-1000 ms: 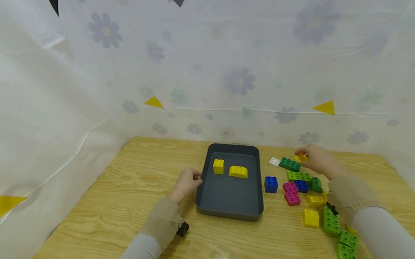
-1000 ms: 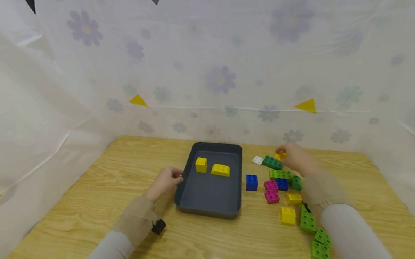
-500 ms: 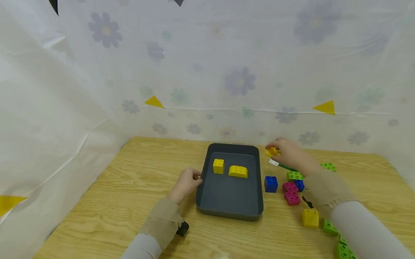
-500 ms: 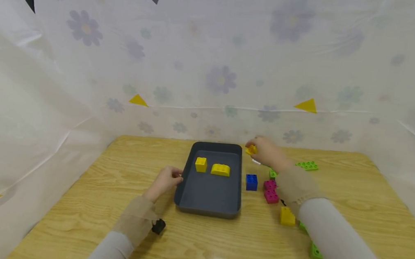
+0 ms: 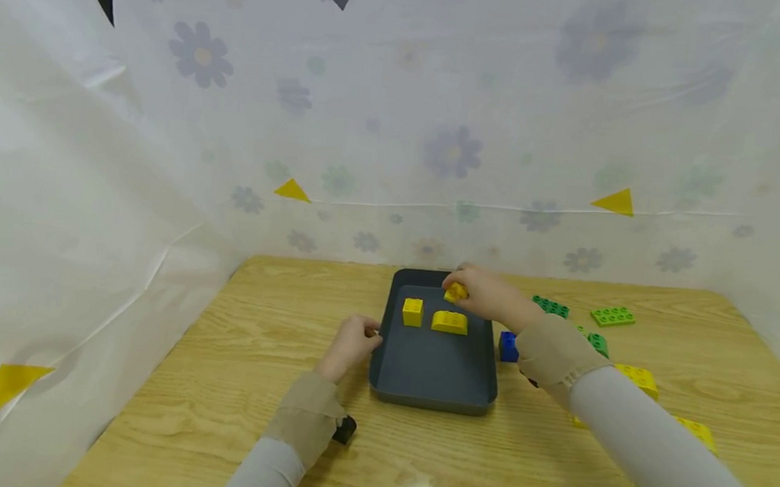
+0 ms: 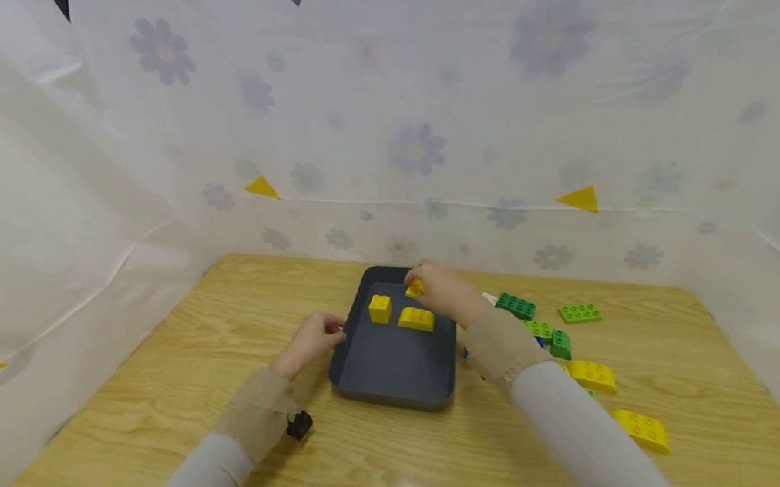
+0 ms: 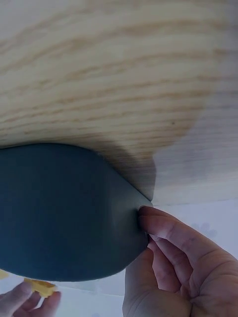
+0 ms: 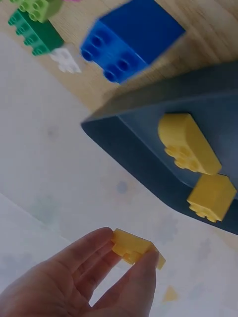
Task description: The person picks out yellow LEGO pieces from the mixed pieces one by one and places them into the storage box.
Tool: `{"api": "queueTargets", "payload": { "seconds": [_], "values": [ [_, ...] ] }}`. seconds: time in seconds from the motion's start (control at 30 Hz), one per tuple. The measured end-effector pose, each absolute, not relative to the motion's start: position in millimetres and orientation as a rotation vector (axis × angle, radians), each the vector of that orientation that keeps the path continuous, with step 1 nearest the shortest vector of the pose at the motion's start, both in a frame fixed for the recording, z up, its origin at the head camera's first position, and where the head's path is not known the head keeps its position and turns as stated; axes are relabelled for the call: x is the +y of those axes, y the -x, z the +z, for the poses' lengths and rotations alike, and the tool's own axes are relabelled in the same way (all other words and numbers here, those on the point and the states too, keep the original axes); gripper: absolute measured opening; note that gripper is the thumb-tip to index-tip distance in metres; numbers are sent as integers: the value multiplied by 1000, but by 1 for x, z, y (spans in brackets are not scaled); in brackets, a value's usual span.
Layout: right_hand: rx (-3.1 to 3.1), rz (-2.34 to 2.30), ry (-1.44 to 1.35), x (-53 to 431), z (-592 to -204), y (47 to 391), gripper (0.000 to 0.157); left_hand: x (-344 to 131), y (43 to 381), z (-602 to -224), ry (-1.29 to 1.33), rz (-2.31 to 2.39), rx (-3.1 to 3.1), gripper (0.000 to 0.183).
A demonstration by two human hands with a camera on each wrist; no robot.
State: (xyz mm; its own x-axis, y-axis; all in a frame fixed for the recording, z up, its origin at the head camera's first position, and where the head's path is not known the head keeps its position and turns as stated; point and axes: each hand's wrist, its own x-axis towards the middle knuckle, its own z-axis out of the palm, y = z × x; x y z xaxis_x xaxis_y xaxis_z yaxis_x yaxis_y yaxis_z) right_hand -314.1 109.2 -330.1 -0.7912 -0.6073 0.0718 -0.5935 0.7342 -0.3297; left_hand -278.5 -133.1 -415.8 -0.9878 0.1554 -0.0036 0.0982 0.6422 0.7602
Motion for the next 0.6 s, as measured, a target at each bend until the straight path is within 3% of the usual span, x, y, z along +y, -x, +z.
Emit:
{"api": "queueTargets", "payload": {
  "seconds": [0.6],
  "values": [
    [2764,-424,1074,46,-358,310,30,-131,278,-414,-194,1301,2772,27]
  ]
}}
